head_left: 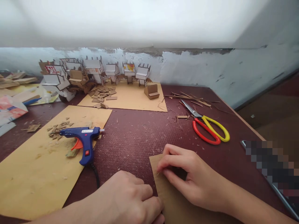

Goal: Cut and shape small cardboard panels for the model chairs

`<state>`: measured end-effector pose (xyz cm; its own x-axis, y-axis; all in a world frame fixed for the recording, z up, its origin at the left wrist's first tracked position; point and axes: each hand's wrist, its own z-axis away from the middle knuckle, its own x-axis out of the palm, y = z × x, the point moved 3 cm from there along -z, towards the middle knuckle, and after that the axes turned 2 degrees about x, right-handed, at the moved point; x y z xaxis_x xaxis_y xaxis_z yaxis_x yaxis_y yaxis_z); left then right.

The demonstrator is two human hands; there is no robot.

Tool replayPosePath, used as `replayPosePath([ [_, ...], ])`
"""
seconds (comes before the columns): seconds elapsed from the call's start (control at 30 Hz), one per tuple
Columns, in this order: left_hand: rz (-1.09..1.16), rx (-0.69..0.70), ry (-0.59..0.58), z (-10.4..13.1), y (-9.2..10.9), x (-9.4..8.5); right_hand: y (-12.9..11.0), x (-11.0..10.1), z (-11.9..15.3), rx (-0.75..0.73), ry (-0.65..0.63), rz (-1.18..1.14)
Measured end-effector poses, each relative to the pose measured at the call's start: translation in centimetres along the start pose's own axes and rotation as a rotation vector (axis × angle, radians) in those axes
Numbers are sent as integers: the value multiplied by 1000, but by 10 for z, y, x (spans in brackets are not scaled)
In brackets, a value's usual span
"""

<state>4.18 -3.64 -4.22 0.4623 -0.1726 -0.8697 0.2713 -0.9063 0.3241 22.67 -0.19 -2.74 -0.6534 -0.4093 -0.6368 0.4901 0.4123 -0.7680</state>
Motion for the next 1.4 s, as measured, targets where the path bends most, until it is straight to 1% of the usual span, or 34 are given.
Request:
replayPosePath([
  [0.07, -6, 19, -8, 0, 0, -1, 2, 2, 2, -10, 0, -5],
  [0.2, 5, -8, -53, -1, -1, -2, 5, 6, 3, -54, -32, -40],
  [0.33, 10, -12, -24, -3, -2, -2, 8, 8, 2, -54, -36, -4],
  [0.4, 16, -13, -27, -2, -2, -2, 9, 9, 2, -54, -36, 6],
  [0.7, 20, -62, -121, -3, 1, -7, 7, 8, 3, -55, -30, -8],
  [0.8, 11, -50, -102, -3, 1, -8, 8, 8, 2, -60, -26, -16],
  [0.93, 15, -65, -134, -3, 0, -8, 8, 8, 3, -62, -25, -7],
  [1.17, 20, -64, -130, -2, 1, -8, 8, 8, 5, -66, -13, -13],
  [1.37, 16, -37, -84, -2, 0, -7, 8, 7, 4, -34, -31, -13],
  [1.4, 17, -45, -91, -3, -1, -7, 7, 7, 3, -38, -34, -12],
])
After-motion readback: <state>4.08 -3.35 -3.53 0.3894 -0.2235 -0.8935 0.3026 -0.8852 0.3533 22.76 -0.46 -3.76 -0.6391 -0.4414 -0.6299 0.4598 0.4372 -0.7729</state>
